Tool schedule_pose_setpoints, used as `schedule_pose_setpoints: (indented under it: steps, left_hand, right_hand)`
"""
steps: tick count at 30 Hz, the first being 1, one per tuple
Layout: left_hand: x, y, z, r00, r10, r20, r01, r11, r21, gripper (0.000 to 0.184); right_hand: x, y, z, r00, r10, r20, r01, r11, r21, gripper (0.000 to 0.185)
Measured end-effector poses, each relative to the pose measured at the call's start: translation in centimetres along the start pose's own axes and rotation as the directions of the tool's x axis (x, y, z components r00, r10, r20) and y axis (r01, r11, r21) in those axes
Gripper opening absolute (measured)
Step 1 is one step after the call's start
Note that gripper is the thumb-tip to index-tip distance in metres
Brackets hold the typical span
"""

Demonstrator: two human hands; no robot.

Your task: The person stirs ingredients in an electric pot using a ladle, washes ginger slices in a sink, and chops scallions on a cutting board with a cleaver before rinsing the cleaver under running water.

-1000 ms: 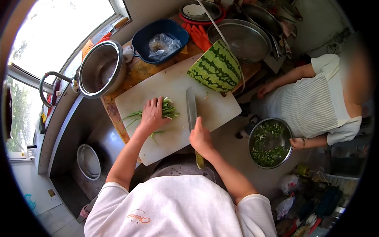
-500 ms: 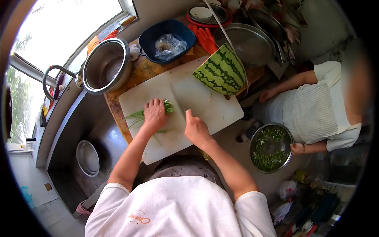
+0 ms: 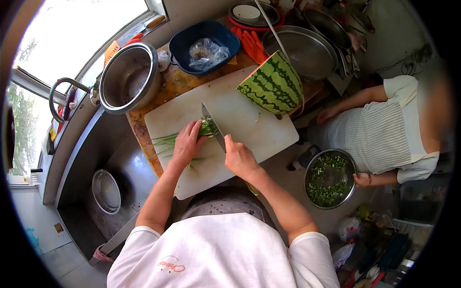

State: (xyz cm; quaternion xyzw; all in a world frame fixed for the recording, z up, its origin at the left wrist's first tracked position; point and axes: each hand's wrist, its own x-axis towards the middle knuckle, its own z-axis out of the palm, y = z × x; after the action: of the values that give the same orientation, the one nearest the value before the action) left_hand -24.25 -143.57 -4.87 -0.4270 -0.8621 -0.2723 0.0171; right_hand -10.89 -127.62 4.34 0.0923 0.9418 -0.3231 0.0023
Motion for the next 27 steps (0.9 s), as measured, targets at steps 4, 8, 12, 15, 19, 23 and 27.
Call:
schedule_pose_setpoints:
  steps: [4, 8, 12, 15, 19, 23, 27]
  left_hand:
    - [0.0, 0.1, 0.9, 0.999, -0.035, -0.019, 0.038, 0.99, 0.138, 0.071]
    - [0.7, 3.7, -2.8, 0.99, -0.142, -0.008, 0.137, 0.936, 0.325, 0.081]
    - [1.5, 3.3, -2.1, 0.962, -0.242, 0.129, 0.182, 0.915, 0.36, 0.069]
    - [2.3, 2.3, -0.7, 0.968, -0.206, 0.144, 0.125, 0.894, 0.431, 0.047]
    - [2.1, 1.5, 0.4, 0.991, -0.093, 0.091, 0.034, 0.861, 0.508, 0.029]
    - [2.0, 1.7, 0.2, 0.996, -0.062, 0.068, 0.021, 0.872, 0.489, 0.027]
    - [2.3, 2.0, 0.0, 0.993, -0.075, 0.087, 0.015, 0.837, 0.548, 0.027]
  right_hand:
    - [0.8, -1.4, -1.5, 0.999, -0.025, 0.021, 0.026, 0.999, -0.046, 0.019]
    - [1.7, -1.2, -1.4, 0.997, -0.035, 0.066, 0.041, 0.995, -0.093, 0.023]
    - [2.2, -1.6, -1.9, 0.995, -0.045, 0.085, 0.053, 0.993, -0.103, 0.02]
    - [3.0, -1.2, -1.5, 0.991, -0.068, 0.112, 0.082, 0.988, -0.129, 0.021]
    - [3.9, -1.6, -2.0, 0.978, -0.01, 0.208, 0.049, 0.982, -0.182, 0.025]
    - [3.7, 0.1, 0.8, 0.99, 0.009, 0.141, 0.016, 0.985, -0.171, 0.025]
    - [3.7, -0.7, -0.3, 0.989, 0.005, 0.15, 0.022, 0.983, -0.18, 0.026]
